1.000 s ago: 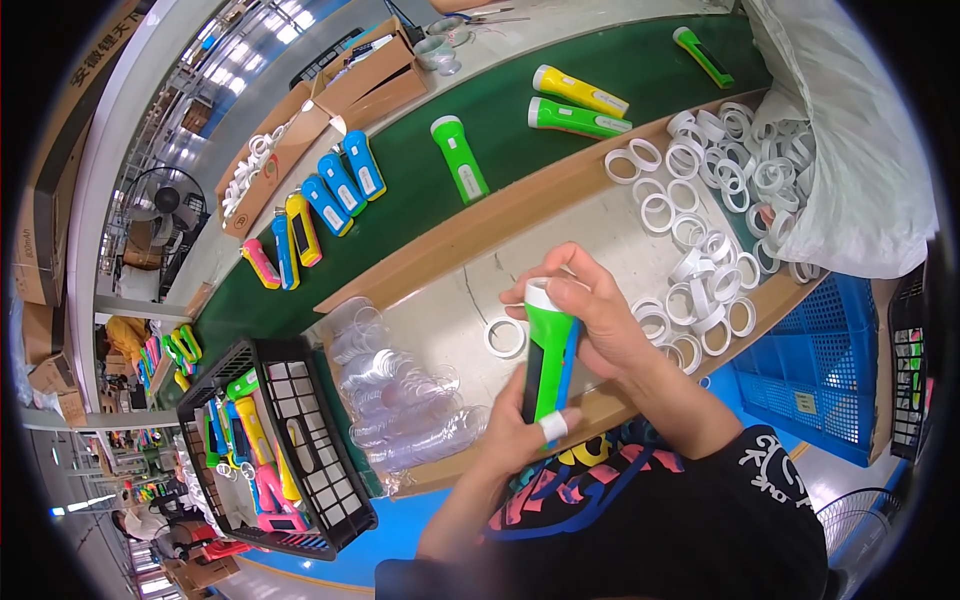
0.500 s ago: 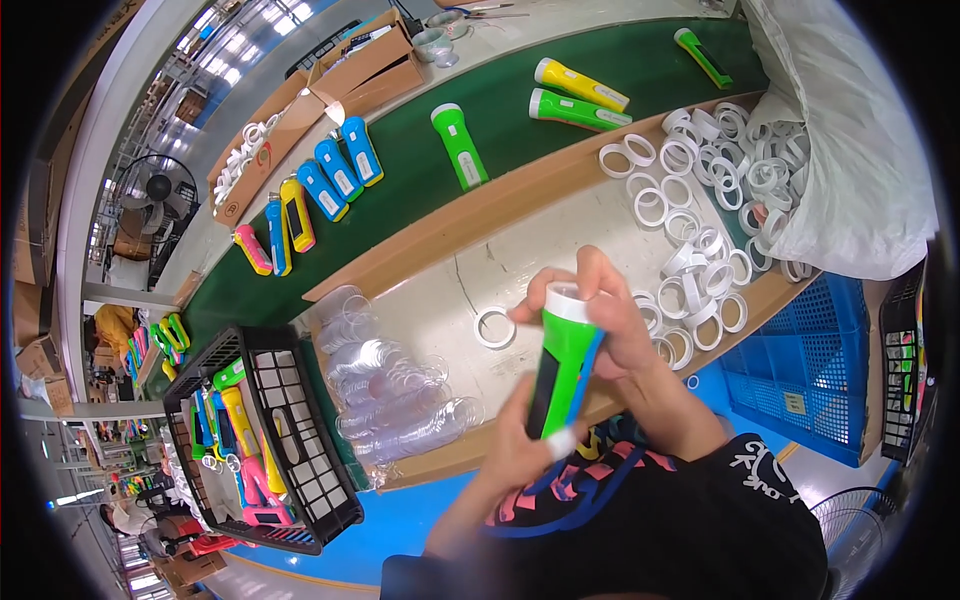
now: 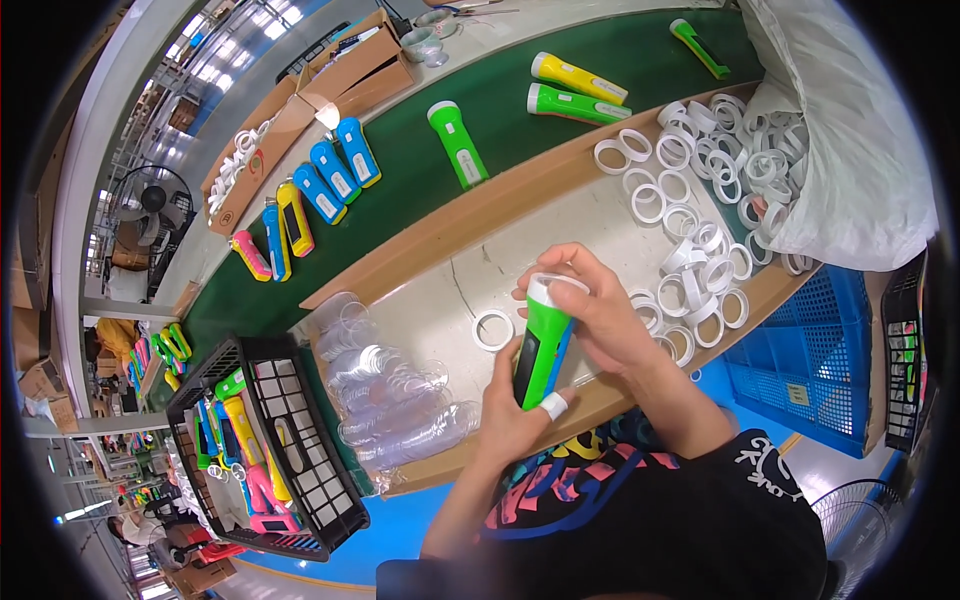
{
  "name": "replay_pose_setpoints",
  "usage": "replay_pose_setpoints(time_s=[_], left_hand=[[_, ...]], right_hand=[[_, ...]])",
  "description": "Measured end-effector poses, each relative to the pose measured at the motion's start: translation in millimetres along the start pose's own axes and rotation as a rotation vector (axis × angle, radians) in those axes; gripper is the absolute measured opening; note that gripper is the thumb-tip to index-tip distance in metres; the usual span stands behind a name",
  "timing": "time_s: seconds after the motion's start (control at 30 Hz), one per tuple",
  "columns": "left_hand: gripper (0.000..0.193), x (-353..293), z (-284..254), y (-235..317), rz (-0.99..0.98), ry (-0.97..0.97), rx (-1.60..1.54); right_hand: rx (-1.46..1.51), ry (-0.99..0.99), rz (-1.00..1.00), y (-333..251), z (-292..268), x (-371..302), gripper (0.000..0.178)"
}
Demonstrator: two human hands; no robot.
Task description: Assembling handheld flashlights by fitting internal components and attaching lens caps.
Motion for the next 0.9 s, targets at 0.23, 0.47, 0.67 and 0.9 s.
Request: replay_pose_setpoints(time_s=[0.23,0.47,0.67,0.9], left_hand=[[0.052,-31,59,-7,-0.396,-0.518,-1.007],[0.061,-50,77,40,-0.28,-0.943,-1.609],[0.043,7,13,3,-0.023,-0.218,0.061],[0.057,12,3,-8,0.029,-0.142,-0.147]], right_hand=[[0.294,-0.252,-0.031,1,34,3,0.03],[0.614,-0.582,-0.104,-16,62,-1,0.029],[-0.145,-0.079,-0.112,-19,10,-1,0.03],[0.13,-0.005,0.086,2,-12,6,0.024]])
Point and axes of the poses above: each hand's wrist, its own x-axis towards the middle knuckle, its own z-axis out of the palm, y = z × x, the point moved 9 cm from there along x, towards the middle knuckle, and after that the axes turned 4 degrees about -y, right-handed, at the moved point
